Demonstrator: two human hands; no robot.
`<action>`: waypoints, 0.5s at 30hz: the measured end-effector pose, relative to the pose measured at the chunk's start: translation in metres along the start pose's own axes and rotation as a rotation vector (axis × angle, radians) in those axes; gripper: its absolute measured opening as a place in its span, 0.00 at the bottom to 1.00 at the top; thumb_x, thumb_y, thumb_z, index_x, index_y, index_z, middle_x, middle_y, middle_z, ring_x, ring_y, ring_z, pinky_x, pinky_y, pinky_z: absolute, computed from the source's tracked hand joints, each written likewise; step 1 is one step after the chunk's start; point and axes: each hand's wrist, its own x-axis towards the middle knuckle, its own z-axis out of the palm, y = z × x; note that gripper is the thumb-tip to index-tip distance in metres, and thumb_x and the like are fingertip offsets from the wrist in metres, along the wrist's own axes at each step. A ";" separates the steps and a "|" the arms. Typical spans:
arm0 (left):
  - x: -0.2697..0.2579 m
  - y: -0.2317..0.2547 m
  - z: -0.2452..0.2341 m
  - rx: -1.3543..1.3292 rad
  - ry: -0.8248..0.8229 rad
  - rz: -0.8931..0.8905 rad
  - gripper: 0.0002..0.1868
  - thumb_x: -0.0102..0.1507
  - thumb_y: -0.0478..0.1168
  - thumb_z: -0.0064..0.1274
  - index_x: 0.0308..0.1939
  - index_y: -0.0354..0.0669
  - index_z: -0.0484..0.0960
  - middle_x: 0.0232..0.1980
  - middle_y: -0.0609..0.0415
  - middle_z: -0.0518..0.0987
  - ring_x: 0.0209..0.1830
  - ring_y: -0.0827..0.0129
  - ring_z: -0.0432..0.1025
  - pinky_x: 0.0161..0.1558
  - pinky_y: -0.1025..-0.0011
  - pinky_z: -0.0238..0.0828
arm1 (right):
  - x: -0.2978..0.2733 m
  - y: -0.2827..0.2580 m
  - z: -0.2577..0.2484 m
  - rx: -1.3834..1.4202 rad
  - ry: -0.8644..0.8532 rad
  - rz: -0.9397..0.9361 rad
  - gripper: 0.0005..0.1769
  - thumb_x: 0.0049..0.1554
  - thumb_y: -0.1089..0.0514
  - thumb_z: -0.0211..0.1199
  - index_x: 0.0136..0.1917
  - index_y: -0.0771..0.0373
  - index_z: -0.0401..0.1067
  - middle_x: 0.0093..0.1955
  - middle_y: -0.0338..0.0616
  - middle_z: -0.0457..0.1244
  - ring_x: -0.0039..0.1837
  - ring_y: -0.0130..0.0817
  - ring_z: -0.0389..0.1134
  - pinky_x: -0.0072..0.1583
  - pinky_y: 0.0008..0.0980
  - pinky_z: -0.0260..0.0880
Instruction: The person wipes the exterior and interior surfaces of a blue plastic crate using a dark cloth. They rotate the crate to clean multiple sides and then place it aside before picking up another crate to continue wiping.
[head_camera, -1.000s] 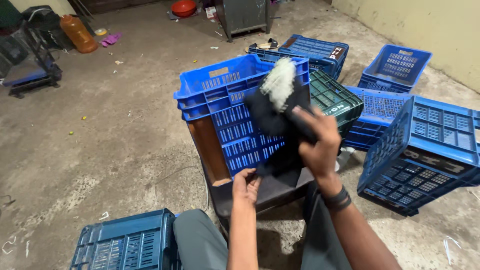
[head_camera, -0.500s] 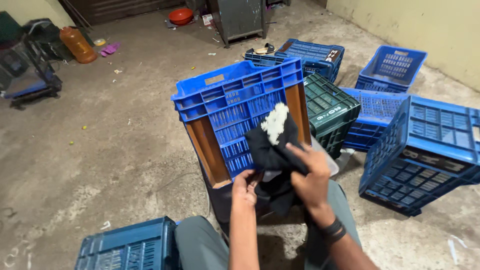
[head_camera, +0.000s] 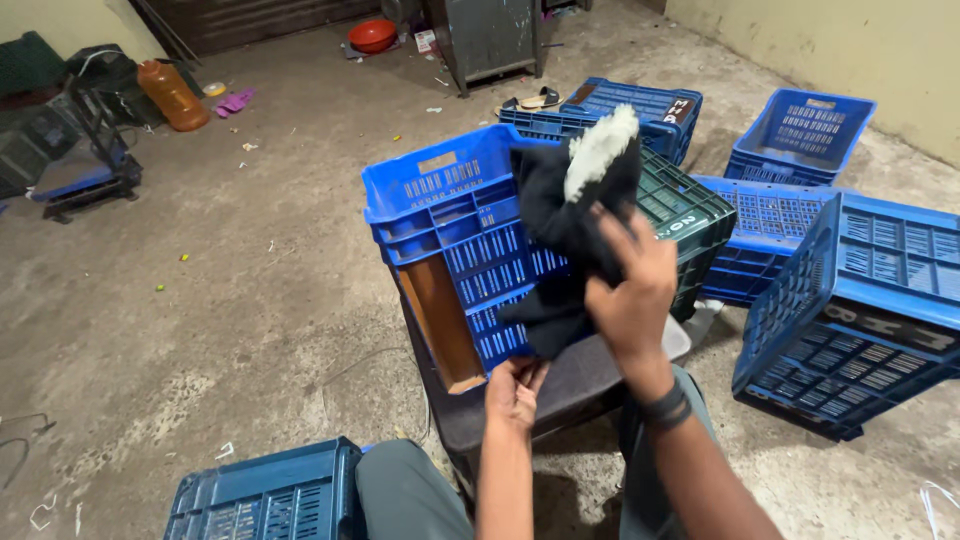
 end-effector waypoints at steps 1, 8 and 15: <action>0.001 0.000 0.002 0.030 0.053 -0.022 0.06 0.60 0.31 0.48 0.40 0.37 0.79 0.40 0.50 0.83 0.41 0.59 0.79 0.50 0.57 0.78 | -0.014 -0.004 0.001 -0.027 -0.042 0.027 0.37 0.42 0.69 0.62 0.67 0.57 0.74 0.68 0.55 0.64 0.60 0.57 0.64 0.65 0.46 0.66; -0.008 0.015 0.010 0.084 0.074 -0.090 0.10 0.56 0.27 0.55 0.42 0.36 0.81 0.41 0.49 0.83 0.41 0.56 0.79 0.46 0.63 0.80 | -0.091 0.002 -0.020 0.073 -0.178 0.192 0.35 0.41 0.68 0.63 0.65 0.58 0.75 0.64 0.55 0.67 0.61 0.54 0.67 0.64 0.42 0.66; -0.003 0.020 0.008 -0.010 0.011 -0.043 0.08 0.56 0.23 0.50 0.38 0.27 0.78 0.40 0.42 0.83 0.41 0.52 0.81 0.51 0.57 0.79 | -0.054 0.016 -0.044 0.099 0.033 0.141 0.32 0.44 0.69 0.56 0.63 0.61 0.77 0.63 0.56 0.68 0.63 0.51 0.70 0.69 0.38 0.67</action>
